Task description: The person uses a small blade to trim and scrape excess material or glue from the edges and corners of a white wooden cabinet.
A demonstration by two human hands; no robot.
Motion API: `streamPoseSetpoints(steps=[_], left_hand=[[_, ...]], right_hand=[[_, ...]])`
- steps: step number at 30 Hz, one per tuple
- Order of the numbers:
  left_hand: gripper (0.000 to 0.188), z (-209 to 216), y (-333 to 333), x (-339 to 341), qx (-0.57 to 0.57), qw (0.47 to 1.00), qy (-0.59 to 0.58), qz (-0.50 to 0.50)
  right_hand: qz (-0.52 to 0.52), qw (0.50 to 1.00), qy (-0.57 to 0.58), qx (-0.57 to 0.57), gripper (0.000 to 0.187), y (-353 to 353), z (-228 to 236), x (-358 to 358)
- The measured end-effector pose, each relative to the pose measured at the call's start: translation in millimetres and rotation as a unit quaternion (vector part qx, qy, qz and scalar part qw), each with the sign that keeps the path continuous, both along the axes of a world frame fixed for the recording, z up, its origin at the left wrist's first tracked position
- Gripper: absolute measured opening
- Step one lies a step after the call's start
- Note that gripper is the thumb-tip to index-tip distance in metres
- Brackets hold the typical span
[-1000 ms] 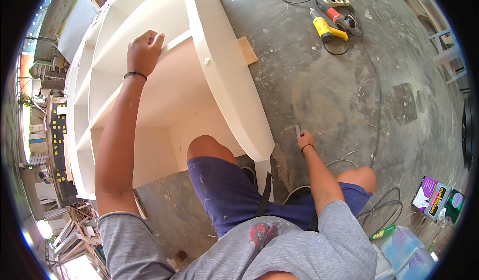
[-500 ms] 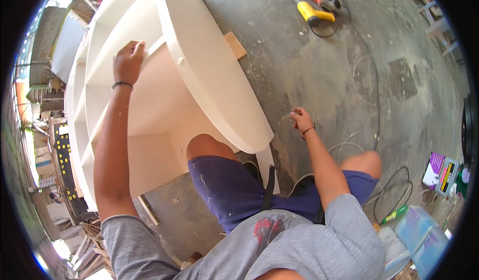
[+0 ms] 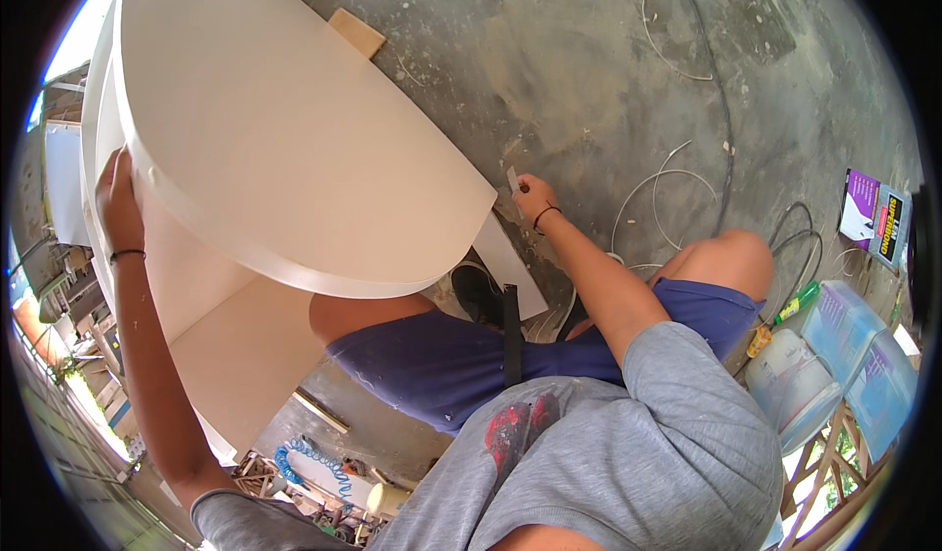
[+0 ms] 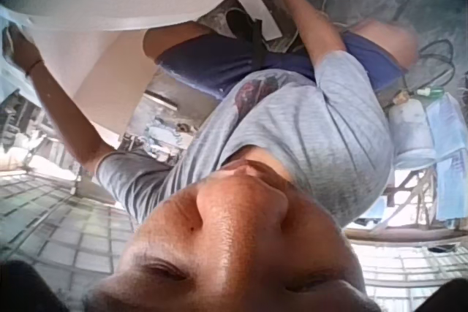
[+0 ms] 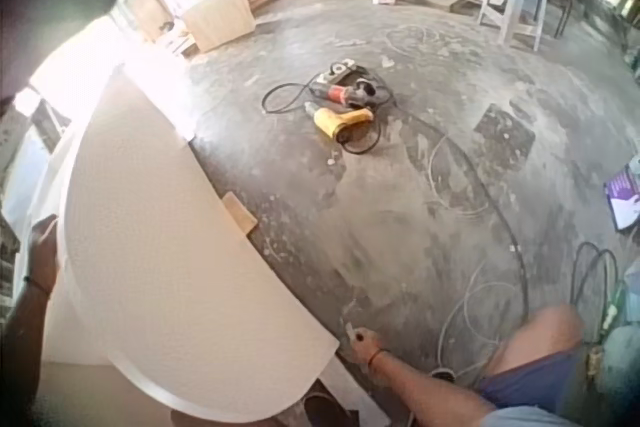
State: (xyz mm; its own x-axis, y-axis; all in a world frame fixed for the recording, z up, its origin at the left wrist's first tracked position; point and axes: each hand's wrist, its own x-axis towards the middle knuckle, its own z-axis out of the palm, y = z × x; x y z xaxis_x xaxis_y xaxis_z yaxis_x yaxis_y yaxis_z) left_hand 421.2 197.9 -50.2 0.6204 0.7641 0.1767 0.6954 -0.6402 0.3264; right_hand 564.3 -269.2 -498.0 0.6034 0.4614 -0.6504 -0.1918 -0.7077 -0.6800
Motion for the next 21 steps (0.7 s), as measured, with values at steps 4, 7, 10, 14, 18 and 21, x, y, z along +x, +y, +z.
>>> streamPoseSetpoints(steps=[4, 7, 10, 14, 18, 21], left_hand=[[0.046, 5, 21, -15, -0.011, 1.000, -0.010, -0.005], [0.049, 3, 36, -23, 0.007, 1.000, -0.002, -0.011], [0.049, 2, 28, -21, 0.036, 0.999, 0.011, -0.015], [0.047, 4, 10, -8, -0.010, 0.999, -0.027, 0.021], [0.047, 6, 5, -3, -0.031, 0.999, -0.030, 0.022], [0.048, 10, 12, -9, -0.029, 0.999, -0.018, 0.013]], right_hand=[[0.003, 1.000, -0.002, -0.009, 0.025, 17, 13, -24], [0.017, 1.000, -0.020, -0.007, 0.025, 27, 11, -22], [0.044, 0.999, -0.019, 0.000, 0.027, 31, 9, -21], [0.019, 1.000, -0.010, 0.021, 0.026, 30, 13, -23], [0.011, 0.998, 0.011, 0.063, 0.025, 25, 10, -21], [-0.001, 0.995, 0.029, 0.093, 0.023, 25, 22, -22]])
